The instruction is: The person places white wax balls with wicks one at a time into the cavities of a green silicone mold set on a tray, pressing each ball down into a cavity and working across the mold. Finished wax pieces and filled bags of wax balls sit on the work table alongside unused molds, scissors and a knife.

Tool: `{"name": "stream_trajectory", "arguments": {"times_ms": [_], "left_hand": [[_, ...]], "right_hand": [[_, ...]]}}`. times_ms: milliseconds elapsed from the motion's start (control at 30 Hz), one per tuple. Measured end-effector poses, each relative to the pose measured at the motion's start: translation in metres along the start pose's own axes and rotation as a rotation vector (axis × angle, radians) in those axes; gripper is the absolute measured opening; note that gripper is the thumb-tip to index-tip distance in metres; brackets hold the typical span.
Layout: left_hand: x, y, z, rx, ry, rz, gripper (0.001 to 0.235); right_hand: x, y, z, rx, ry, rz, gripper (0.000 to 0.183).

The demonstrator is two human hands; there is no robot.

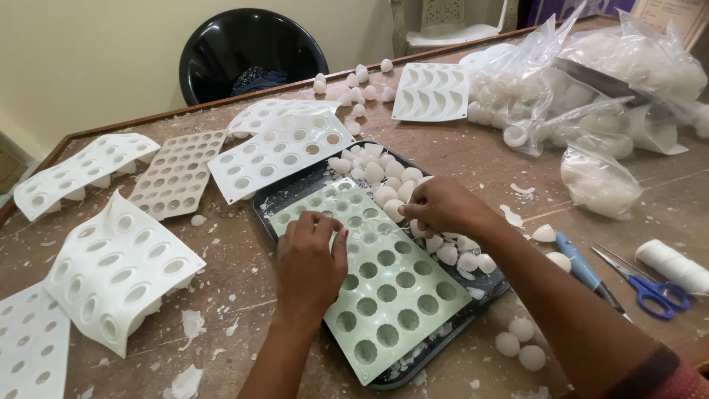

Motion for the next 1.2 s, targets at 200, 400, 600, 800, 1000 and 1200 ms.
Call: {"name": "stream_trajectory", "arguments": {"times_ms": [200,400,600,800,1000,1200], "left_hand": [[-0.014,-0.014,0.017,-0.068,-0.160,-0.046,0.015],[-0.016,-0.022,0.020,-0.107,-0.165,-0.120,0.018],[-0.017,-0.023,0.019,-0.117,-0.161,-0.113,0.021],[-0.015,-0.019,0.020,-0.137,-0.163,-0.079,0.028],[-0.011,-0.022,0.018,-0.143,-0.105,-0.153,0.034],[0.016,-0.041,0.014,-0.250,-0.174,-0.134,0.035]], "right_hand": [[0.000,-0.036,0.006,-0.128,-0.020,-0.179,0.036],[-0.003,-0.016,-0.008,-0.003,0.048,0.010,0.021],[-0.007,-0.030,-0.007,0.268,-0.002,-0.025,0.040],[-0.002,-0.044,-0.001,0.707,-0.055,-0.038,0.049],[-0.013,-0.052,-0.019,0.867,-0.070,-0.103,0.057],[-0.013,-0.049,-0.019,0.781,-0.056,-0.107,0.055]]}}
Point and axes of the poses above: each hand's wrist, its own x-axis towards the middle knuckle, its own y-axis out of the back of the hand, z = x × y, the point moved 9 cm from there along x, towards the middle knuckle, and after that the axes turned 14 degrees about y, right-handed, at the moved point
